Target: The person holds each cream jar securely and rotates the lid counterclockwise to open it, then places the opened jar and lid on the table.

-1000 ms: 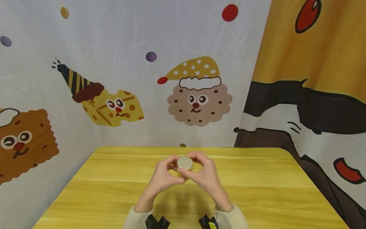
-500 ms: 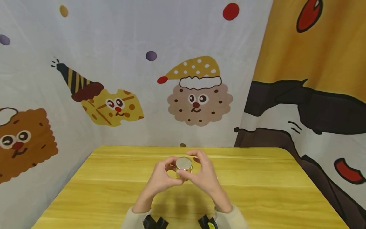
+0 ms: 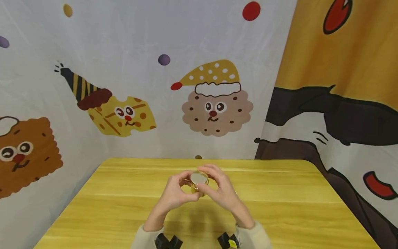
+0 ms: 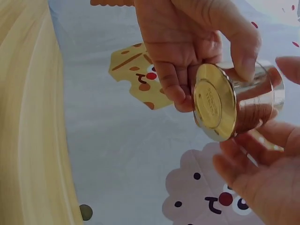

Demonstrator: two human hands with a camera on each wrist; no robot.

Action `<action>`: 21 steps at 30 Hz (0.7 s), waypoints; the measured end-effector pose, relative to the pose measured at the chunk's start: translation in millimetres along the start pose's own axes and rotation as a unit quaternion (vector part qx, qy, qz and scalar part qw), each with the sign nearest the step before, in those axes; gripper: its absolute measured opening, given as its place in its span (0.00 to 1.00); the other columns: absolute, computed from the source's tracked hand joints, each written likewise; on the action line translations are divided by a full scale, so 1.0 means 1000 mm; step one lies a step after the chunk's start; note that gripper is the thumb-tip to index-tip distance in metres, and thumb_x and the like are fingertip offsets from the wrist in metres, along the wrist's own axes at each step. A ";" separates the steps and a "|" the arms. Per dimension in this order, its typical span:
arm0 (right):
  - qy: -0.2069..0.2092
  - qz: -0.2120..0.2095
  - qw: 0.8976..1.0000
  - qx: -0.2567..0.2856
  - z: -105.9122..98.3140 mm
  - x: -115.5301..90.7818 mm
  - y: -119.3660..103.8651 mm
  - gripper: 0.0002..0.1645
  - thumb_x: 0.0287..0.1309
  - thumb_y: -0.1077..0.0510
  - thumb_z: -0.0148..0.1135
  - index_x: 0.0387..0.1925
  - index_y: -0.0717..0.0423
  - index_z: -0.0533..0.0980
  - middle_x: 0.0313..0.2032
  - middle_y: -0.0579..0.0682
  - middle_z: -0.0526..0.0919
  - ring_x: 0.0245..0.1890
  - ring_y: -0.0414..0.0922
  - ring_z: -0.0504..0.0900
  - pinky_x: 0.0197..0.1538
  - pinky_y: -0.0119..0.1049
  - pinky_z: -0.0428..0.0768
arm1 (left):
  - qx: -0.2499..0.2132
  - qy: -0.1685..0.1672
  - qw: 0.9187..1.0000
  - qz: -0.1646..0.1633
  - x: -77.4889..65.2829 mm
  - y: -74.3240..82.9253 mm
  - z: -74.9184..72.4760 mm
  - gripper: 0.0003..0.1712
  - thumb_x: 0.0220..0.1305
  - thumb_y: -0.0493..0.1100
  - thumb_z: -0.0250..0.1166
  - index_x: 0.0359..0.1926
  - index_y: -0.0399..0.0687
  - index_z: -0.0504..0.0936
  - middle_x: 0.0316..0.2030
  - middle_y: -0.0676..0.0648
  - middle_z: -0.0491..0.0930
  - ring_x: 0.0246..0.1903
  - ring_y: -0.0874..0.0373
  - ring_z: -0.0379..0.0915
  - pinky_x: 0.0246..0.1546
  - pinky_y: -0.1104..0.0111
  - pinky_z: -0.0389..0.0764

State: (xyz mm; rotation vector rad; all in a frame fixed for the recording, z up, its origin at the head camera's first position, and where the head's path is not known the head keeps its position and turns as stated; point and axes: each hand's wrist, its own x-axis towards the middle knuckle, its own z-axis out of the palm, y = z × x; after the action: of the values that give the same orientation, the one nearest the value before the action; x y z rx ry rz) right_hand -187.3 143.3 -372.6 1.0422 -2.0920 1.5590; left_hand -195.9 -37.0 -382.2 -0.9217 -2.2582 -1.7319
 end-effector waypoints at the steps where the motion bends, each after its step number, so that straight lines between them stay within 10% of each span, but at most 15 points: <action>1: 0.009 0.009 1.000 -0.008 0.001 0.000 0.000 0.27 0.52 0.73 0.61 0.56 0.68 0.69 0.53 0.60 0.72 0.53 0.42 0.72 0.55 0.34 0.73 | 0.001 0.001 1.000 0.002 0.000 -0.001 0.000 0.23 0.42 0.35 0.71 0.45 0.43 0.81 0.31 0.51 0.79 0.31 0.61 0.72 0.36 0.69 0.79; 8: 0.048 0.039 0.997 -0.036 0.004 0.001 -0.002 0.21 0.45 0.70 0.70 0.43 0.67 0.72 0.46 0.56 0.74 0.50 0.43 0.72 0.54 0.42 0.75 | 0.006 0.001 1.000 0.028 -0.001 -0.001 0.000 0.21 0.42 0.36 0.71 0.43 0.42 0.80 0.30 0.51 0.79 0.30 0.63 0.71 0.35 0.67 0.80; 15: -0.011 -0.001 1.000 0.006 -0.002 0.002 -0.005 0.23 0.55 0.74 0.57 0.55 0.70 0.71 0.52 0.61 0.72 0.52 0.44 0.72 0.55 0.30 0.72 | -0.001 -0.007 1.000 0.014 -0.001 0.000 -0.002 0.23 0.44 0.37 0.71 0.46 0.42 0.80 0.32 0.49 0.80 0.32 0.62 0.73 0.37 0.59 0.80; 21: 0.018 0.025 0.999 -0.040 0.000 0.001 -0.004 0.27 0.51 0.70 0.64 0.55 0.65 0.70 0.53 0.55 0.72 0.54 0.46 0.70 0.55 0.46 0.73 | -0.004 -0.011 1.000 -0.003 -0.001 0.001 -0.002 0.21 0.45 0.37 0.71 0.45 0.44 0.81 0.31 0.51 0.80 0.31 0.61 0.72 0.37 0.66 0.79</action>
State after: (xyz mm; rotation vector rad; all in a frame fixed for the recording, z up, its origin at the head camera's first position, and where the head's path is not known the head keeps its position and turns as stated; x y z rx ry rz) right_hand -185.3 142.5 -369.4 0.9342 -2.1536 1.4923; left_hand -194.5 -39.3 -381.0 -0.9426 -2.2715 -1.7427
